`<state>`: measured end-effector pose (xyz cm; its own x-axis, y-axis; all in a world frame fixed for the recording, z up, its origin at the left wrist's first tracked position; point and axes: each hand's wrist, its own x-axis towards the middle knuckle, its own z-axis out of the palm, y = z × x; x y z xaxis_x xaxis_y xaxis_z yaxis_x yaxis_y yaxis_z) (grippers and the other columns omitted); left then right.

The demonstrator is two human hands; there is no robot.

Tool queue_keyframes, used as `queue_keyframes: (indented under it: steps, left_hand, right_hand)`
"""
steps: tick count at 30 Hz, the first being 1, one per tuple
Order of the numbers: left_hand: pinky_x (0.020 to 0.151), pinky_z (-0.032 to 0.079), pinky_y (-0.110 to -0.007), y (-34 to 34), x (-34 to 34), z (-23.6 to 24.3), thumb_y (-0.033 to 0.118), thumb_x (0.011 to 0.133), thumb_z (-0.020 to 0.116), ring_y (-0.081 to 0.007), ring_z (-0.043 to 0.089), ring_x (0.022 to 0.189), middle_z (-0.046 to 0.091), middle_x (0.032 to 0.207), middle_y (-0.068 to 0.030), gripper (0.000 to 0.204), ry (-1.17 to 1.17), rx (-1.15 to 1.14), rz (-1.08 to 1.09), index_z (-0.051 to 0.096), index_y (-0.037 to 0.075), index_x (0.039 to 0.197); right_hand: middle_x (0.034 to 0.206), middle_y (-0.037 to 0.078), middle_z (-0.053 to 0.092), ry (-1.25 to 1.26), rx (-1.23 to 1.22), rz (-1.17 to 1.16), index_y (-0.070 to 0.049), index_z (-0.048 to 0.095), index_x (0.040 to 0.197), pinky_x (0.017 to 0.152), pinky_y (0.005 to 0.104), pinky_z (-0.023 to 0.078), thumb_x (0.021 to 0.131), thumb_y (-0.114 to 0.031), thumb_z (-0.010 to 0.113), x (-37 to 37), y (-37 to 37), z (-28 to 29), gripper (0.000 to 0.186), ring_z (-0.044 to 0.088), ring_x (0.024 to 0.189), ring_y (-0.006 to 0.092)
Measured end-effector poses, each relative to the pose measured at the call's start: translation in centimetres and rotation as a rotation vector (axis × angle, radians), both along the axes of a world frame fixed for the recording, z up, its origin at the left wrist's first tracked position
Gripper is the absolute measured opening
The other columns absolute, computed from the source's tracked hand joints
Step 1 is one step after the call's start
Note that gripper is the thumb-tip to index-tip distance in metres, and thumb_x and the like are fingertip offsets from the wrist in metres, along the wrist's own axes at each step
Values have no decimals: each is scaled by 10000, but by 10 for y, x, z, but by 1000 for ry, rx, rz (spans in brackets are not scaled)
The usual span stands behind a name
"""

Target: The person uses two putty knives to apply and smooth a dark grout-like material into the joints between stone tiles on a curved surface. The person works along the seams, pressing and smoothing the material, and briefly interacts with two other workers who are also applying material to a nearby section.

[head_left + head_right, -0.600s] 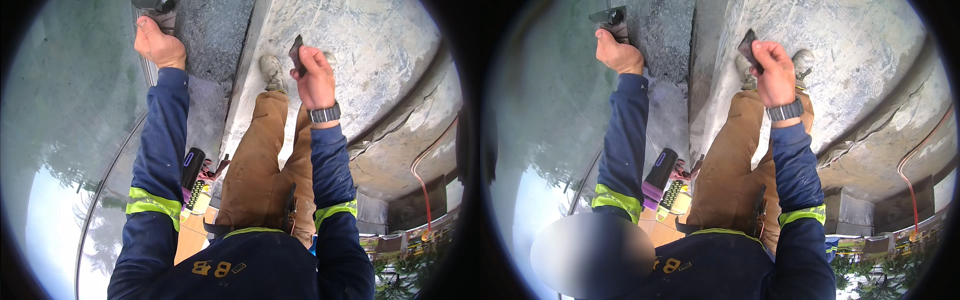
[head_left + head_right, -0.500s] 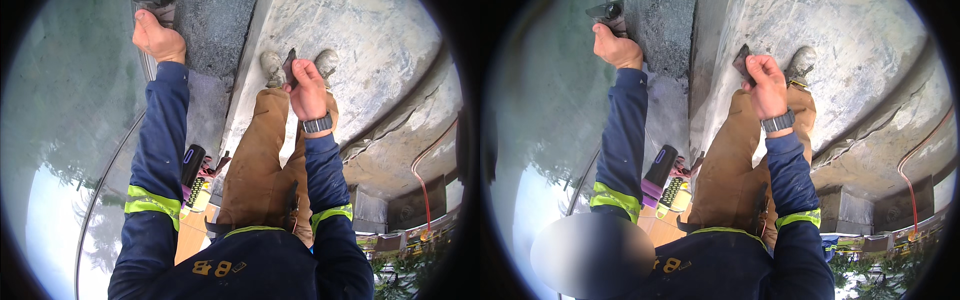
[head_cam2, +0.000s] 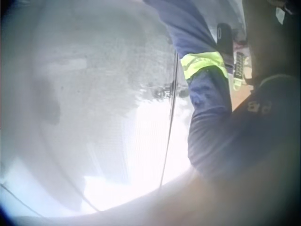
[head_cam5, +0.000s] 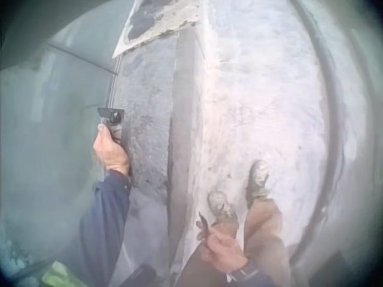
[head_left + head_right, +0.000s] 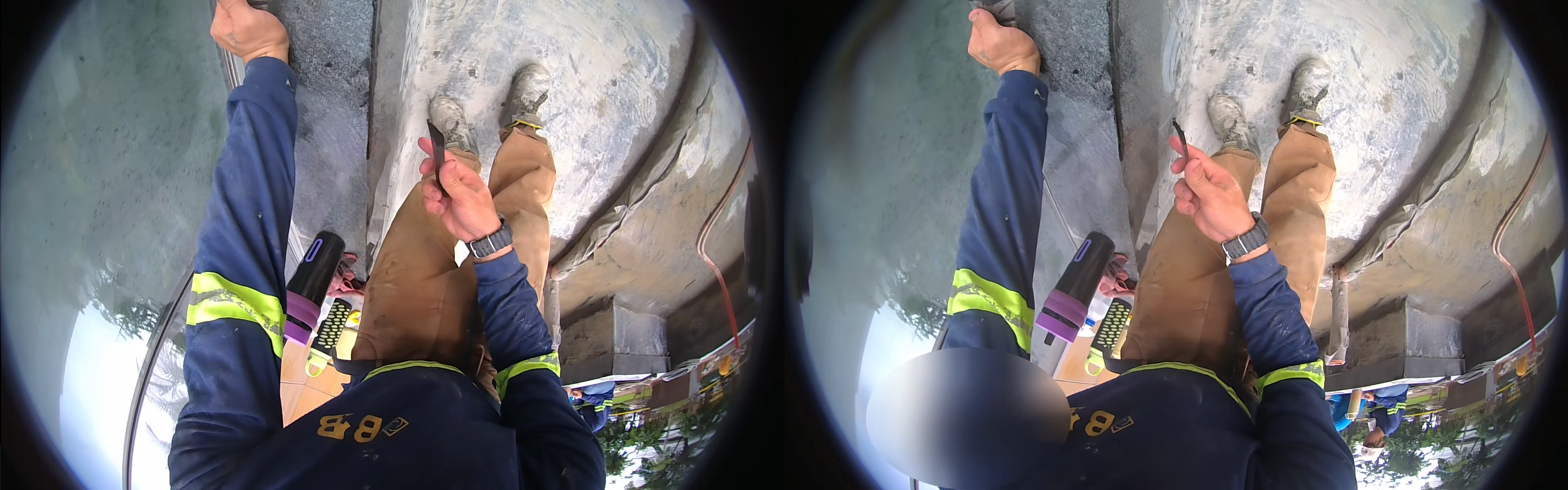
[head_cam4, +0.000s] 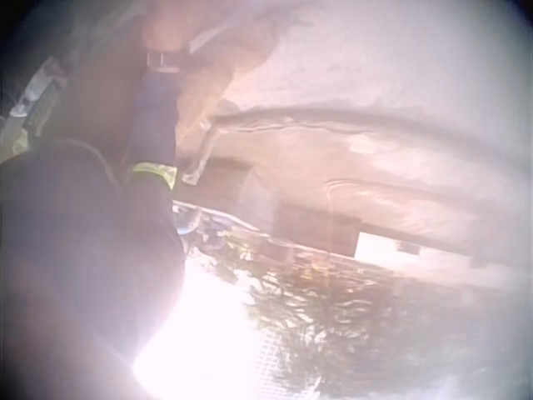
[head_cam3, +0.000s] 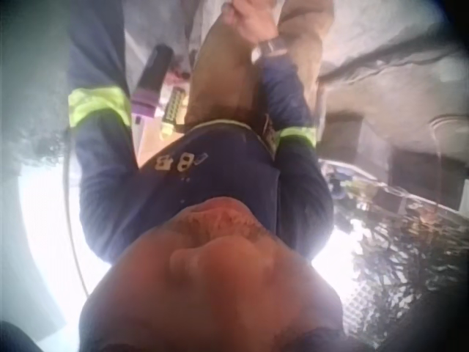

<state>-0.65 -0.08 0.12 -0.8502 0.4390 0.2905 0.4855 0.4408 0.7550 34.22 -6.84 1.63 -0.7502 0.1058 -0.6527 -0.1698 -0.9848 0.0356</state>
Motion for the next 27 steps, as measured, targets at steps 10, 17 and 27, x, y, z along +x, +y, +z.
queue_keyframes:
  steps: [10, 17, 27]
  left_hand:
    - [605, 383, -340, 4, -6, -4, 305, 986, 422, -150, 444, 606, 522, 623, -31, 470, 145, 19, 1, 559, -50, 710]
    - [577, 401, -325, 1, -16, -7, 311, 978, 421, -149, 430, 550, 489, 594, -16, 495, 43, 55, 40, 526, -21, 626]
    - [527, 428, -298, 4, -16, -6, 318, 984, 424, -136, 487, 554, 512, 630, -20, 479, -16, 99, 47, 548, -26, 676]
  right_hand:
    - [807, 55, 600, -9, -46, 21, -62, 561, 1008, 633, 280, 443, 1026, -314, 479, -11, -68, -37, 266, 566, 663, 164]
    - [704, 48, 503, 95, -238, -110, -64, 517, 887, 527, 266, 360, 999, -245, 542, -35, -88, -40, 214, 447, 549, 132]
    - [690, 24, 511, 20, -170, -44, -31, 561, 879, 492, 251, 352, 978, -228, 582, -52, -76, -46, 221, 433, 526, 106]
